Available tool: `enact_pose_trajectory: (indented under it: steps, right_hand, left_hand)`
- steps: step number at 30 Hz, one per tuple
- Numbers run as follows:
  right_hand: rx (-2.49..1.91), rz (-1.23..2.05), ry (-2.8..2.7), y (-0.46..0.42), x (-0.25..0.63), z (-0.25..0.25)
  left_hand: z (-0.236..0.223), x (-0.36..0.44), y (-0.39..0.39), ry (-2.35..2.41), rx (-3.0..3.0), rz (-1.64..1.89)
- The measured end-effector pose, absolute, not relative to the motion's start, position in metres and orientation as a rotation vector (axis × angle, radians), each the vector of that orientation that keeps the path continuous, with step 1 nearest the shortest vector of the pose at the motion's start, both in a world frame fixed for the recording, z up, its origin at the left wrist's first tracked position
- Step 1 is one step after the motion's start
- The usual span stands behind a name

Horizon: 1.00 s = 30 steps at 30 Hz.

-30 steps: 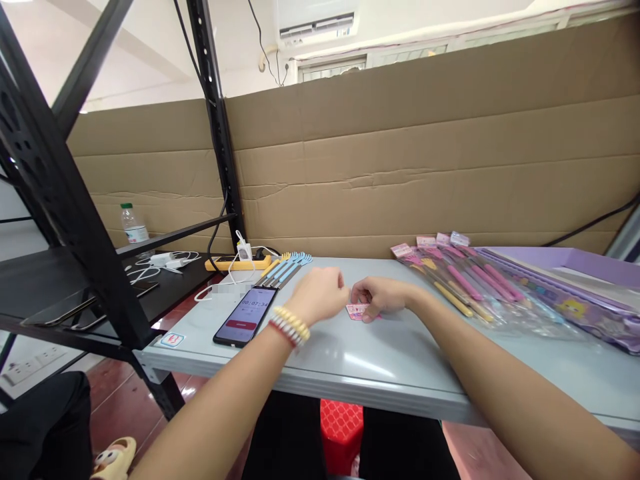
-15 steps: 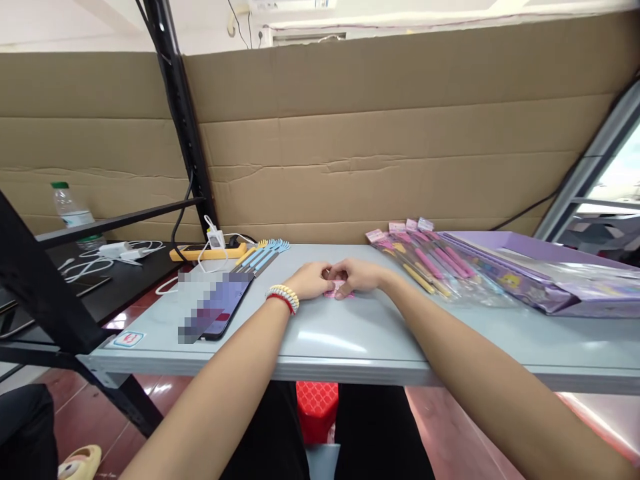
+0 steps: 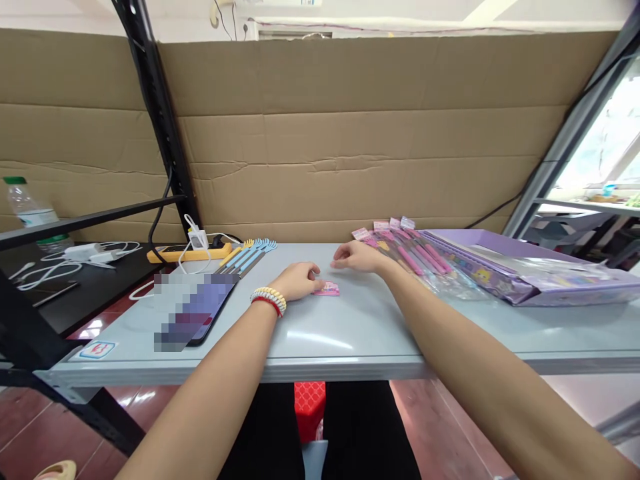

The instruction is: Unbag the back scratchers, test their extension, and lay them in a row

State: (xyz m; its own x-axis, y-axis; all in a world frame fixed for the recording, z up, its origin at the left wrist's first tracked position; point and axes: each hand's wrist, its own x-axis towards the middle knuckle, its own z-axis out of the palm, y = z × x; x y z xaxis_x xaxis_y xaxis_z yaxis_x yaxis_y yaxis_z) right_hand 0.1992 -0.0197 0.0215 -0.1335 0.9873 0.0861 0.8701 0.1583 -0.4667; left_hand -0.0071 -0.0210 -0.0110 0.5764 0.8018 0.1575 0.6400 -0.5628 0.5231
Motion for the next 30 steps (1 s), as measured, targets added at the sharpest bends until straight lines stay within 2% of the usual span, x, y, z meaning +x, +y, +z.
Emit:
enact_pose_trajectory:
  steps: [5, 9, 19, 30]
  right_hand:
    - [-2.327, -0.032, -1.796, -0.022, 0.23, 0.027]
    - [-2.458, -0.326, -1.551, -0.036, 0.244, 0.014]
    - [-2.472, -0.341, -1.412, -0.041, 0.266, -0.005]
    - [-2.363, -0.369, -1.399, -0.048, 0.261, -0.001]
  left_hand:
    - [-0.009, -0.007, -0.023, 1.08, 2.57, 0.446]
    - [-0.01, -0.007, -0.023, 1.04, 2.581, 0.421]
    - [-0.011, -0.012, -0.017, 1.334, 2.495, 0.77]
    - [-0.013, -0.012, -0.013, 1.484, 2.469, 0.888]
